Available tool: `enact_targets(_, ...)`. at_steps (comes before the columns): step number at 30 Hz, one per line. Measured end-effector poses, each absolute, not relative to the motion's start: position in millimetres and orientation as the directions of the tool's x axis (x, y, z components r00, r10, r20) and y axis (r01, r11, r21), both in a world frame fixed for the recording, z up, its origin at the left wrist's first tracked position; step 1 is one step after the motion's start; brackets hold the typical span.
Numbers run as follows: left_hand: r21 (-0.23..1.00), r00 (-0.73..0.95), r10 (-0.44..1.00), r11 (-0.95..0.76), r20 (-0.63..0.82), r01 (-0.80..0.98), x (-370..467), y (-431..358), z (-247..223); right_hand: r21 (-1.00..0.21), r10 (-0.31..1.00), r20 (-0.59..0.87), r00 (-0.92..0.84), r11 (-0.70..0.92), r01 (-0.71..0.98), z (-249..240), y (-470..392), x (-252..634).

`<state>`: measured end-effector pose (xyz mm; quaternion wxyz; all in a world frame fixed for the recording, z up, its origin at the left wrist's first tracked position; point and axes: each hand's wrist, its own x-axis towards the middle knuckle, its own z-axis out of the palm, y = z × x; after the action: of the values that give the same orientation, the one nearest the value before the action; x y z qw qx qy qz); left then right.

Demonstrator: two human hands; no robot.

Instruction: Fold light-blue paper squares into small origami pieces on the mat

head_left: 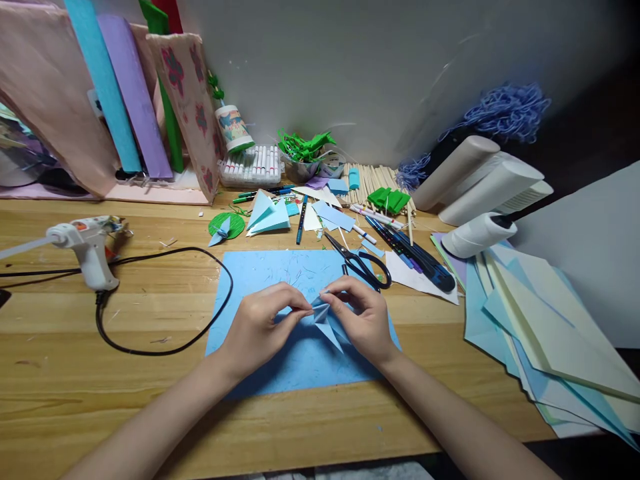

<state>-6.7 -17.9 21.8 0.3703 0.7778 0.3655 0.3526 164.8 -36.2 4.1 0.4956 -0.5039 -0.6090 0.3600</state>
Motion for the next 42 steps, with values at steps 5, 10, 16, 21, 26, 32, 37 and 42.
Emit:
enact_targets(5,0.859,0.432,0.869,-0.398,0.241,0.322,-6,-18,22,-0.935,0.963,0.266,-0.048,0.270,0.231,5,-37,166)
enact_targets(10,0.928,0.416,0.901,-0.253,0.123,0.274,-4,-15,21,-0.944,0.965,0.258,-0.048,0.262,0.199,5,-39,165)
enact_targets(16,0.917,0.431,0.888,-0.294,0.158,0.270,-5,-13,22,-0.957,0.970,0.229,-0.078,0.239,0.162,7,-37,165)
enact_targets(21,0.791,0.434,0.829,-0.513,0.354,0.334,-7,-17,22,-0.913,0.944,0.278,-0.175,0.316,0.258,11,-34,168)
enact_targets(26,0.568,0.445,0.694,-0.720,0.566,0.399,-8,-22,20,-0.818,0.890,0.407,-0.206,0.456,0.350,18,-35,171)
enact_targets(32,0.405,0.485,0.599,-0.796,0.637,0.450,-8,-20,20,-0.630,0.770,0.554,-0.317,0.637,0.445,22,-36,176)
enact_targets(37,0.381,0.490,0.589,-0.800,0.642,0.463,-8,-22,21,-0.557,0.734,0.603,-0.311,0.667,0.495,19,-39,175)
enact_targets(42,0.514,0.449,0.687,-0.726,0.572,0.457,-9,-21,22,-0.650,0.789,0.537,-0.299,0.613,0.450,20,-36,178)
